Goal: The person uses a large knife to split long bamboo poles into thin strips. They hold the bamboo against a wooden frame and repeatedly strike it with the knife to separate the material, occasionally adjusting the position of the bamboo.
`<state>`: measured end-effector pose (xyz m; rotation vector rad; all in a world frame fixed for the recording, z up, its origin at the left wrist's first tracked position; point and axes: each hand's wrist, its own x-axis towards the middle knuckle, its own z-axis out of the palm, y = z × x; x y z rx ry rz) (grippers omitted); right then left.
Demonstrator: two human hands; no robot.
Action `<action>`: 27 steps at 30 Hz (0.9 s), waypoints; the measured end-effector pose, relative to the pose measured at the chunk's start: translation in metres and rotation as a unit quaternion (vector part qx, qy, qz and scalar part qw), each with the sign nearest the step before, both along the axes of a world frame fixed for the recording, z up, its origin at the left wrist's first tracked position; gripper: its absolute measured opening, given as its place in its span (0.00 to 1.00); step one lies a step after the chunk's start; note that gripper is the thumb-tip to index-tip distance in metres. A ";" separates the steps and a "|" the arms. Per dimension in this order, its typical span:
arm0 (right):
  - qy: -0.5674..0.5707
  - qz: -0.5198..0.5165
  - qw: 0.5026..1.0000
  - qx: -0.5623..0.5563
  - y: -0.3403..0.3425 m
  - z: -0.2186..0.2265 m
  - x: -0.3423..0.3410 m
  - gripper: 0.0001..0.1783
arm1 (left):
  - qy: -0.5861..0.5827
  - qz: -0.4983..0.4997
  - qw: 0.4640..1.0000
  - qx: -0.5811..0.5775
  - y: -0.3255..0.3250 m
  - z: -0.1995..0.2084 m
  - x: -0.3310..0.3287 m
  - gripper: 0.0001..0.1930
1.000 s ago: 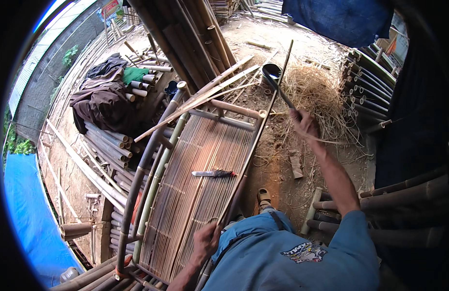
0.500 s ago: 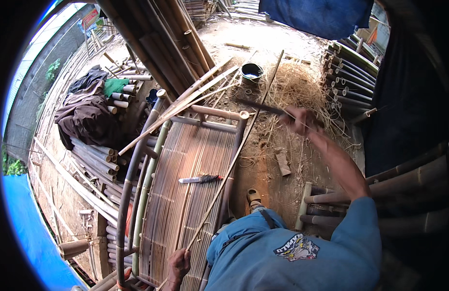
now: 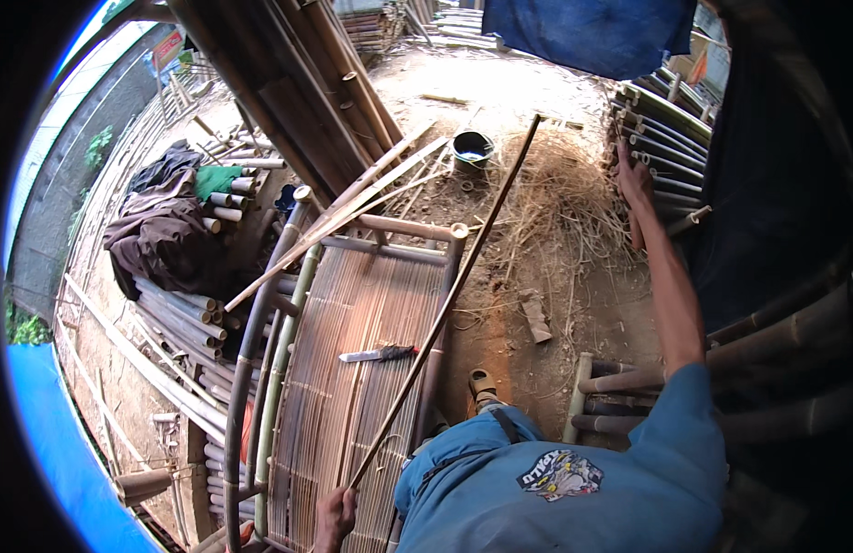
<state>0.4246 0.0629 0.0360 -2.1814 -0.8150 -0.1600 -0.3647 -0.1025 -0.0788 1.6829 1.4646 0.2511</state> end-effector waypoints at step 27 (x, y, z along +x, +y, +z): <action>-0.074 0.538 0.839 0.012 -0.054 -0.064 -0.375 0.28 | -0.426 0.141 0.864 -0.228 0.112 0.091 0.191 0.17</action>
